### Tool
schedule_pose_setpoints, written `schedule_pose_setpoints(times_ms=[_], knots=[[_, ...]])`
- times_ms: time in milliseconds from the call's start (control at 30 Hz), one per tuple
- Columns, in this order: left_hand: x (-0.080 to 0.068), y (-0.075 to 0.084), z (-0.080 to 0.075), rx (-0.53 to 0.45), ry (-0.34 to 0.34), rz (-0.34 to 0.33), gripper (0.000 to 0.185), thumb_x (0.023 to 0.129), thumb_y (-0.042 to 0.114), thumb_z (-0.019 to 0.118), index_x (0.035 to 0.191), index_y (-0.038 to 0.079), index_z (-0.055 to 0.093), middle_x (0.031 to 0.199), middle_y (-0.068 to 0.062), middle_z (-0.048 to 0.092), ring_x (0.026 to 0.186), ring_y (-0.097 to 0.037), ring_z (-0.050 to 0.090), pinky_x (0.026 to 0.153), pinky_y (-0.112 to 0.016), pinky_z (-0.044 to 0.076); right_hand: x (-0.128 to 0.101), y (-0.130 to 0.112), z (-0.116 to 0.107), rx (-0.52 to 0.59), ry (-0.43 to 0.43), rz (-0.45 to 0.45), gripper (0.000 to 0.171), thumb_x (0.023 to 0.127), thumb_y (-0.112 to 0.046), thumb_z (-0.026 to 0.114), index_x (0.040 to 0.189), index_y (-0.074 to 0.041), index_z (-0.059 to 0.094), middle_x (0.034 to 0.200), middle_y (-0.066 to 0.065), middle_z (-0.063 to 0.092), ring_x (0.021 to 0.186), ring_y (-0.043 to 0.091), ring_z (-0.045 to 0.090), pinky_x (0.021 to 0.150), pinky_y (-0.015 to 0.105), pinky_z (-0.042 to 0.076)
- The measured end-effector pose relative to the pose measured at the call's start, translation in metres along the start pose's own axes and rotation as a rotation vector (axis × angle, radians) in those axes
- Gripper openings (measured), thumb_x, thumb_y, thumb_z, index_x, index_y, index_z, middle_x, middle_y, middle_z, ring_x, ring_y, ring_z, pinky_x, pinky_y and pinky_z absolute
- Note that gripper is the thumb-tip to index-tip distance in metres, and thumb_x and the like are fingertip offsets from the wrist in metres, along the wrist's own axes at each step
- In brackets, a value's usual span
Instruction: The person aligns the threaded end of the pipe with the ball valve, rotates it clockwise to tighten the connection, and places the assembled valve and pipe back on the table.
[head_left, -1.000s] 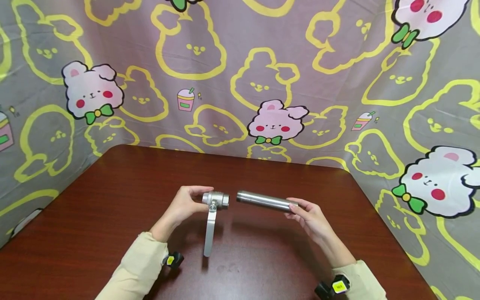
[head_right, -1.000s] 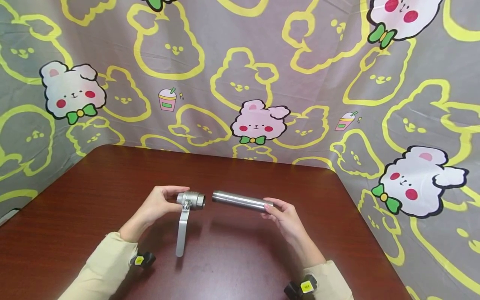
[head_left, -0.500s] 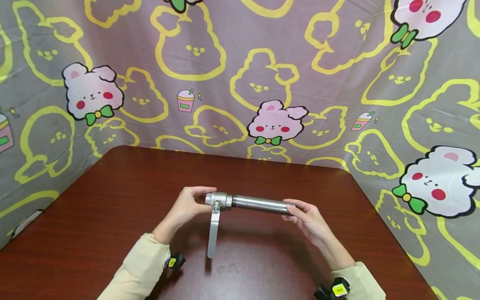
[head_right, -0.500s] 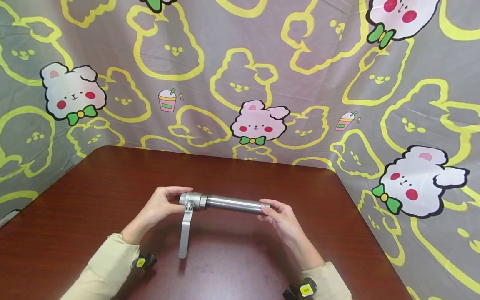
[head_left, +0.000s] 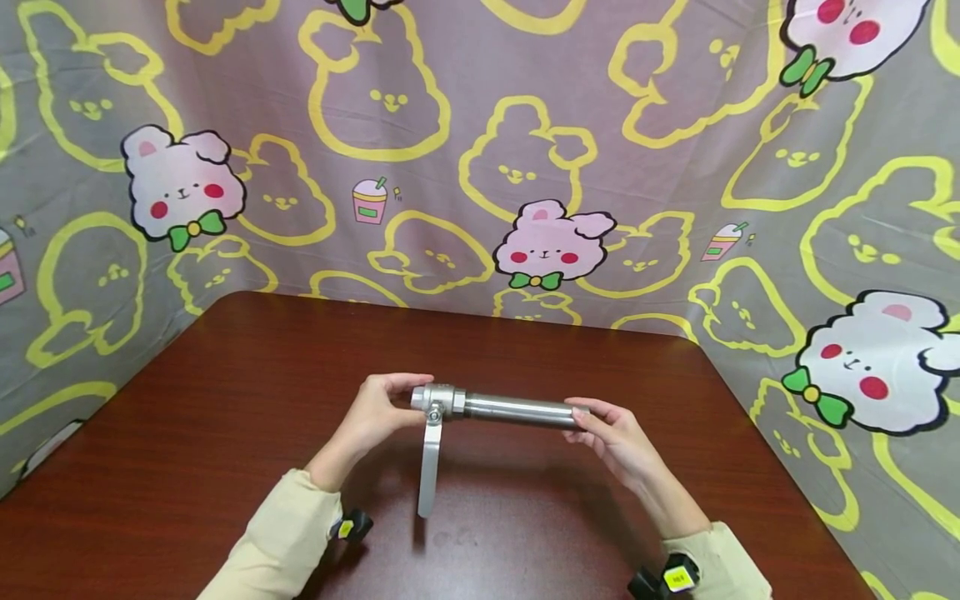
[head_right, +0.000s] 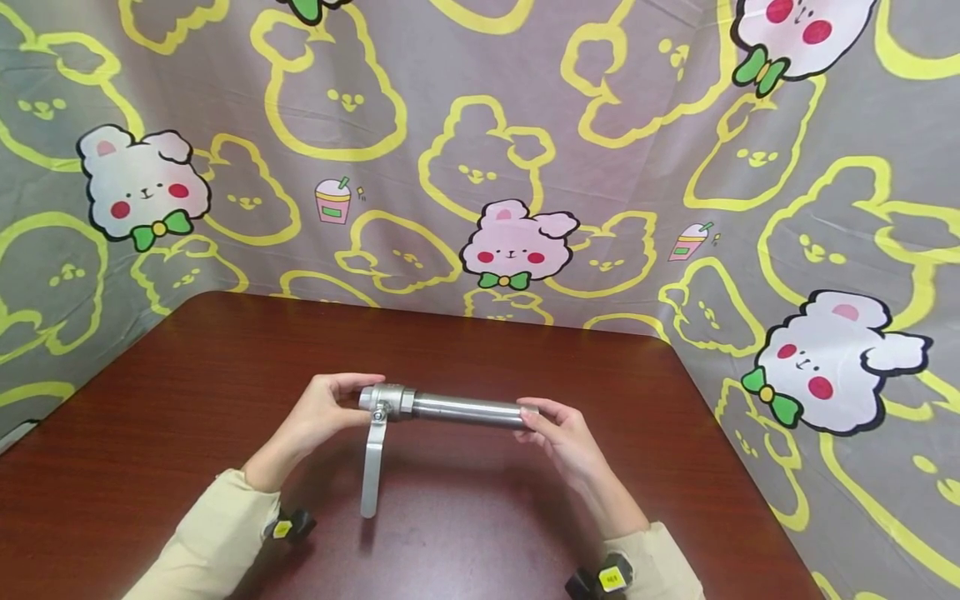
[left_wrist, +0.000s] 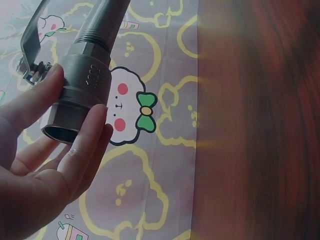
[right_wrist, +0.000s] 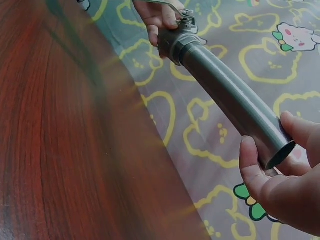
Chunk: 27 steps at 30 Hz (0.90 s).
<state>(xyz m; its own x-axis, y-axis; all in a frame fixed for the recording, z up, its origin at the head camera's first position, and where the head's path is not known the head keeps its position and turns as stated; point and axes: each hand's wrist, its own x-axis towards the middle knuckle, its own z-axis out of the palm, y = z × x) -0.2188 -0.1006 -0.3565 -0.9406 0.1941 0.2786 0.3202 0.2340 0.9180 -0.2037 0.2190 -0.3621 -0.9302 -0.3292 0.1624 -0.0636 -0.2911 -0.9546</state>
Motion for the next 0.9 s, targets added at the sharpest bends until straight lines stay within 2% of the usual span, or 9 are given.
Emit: schedule_pose_setpoints(times_ms=[267,567,733,900], knots=[[-0.0030,0.0005,0.0032,-0.043,0.012,-0.020,0.044,0.064,-0.010,0.069,0.106,-0.010,0.060,0.093,-0.018,0.063,0.072,-0.016,0.057,0.064,-0.023,0.045,0.0003,0.0034,0.0027,0.057,0.031,-0.053,0.021,0.087,0.009,0.046,0.096,-0.008,0.055,0.085,0.006,0.056,0.069,0.018,0.060,0.067,0.028,0.049],[-0.0026,0.0004,0.0024,-0.035,0.025,-0.015,0.043,0.064,-0.011,0.067,0.106,-0.010,0.060,0.093,-0.018,0.063,0.072,-0.015,0.057,0.063,-0.022,0.045,-0.0007,0.0017,0.0062,0.133,0.070,-0.015,0.033,0.085,0.013,0.045,0.099,-0.011,0.062,0.088,0.007,0.058,0.073,0.019,0.061,0.072,0.029,0.049],[-0.0015,-0.0009,0.0008,-0.048,0.046,-0.025,0.043,0.064,-0.012,0.065,0.107,-0.010,0.059,0.097,-0.019,0.062,0.074,-0.016,0.056,0.063,-0.022,0.044,-0.0019,0.0022,0.0043,0.175,0.007,-0.017,0.035,0.086,0.014,0.041,0.104,-0.008,0.060,0.094,0.009,0.058,0.082,0.021,0.061,0.076,0.031,0.047],[-0.0016,-0.0008,-0.0011,-0.088,0.041,-0.033,0.044,0.065,-0.013,0.063,0.109,-0.012,0.057,0.099,-0.021,0.061,0.074,-0.015,0.055,0.063,-0.022,0.044,-0.0005,0.0032,0.0011,0.173,-0.080,-0.075,0.041,0.086,0.018,0.036,0.110,-0.007,0.058,0.097,0.011,0.060,0.086,0.022,0.061,0.078,0.033,0.046]])
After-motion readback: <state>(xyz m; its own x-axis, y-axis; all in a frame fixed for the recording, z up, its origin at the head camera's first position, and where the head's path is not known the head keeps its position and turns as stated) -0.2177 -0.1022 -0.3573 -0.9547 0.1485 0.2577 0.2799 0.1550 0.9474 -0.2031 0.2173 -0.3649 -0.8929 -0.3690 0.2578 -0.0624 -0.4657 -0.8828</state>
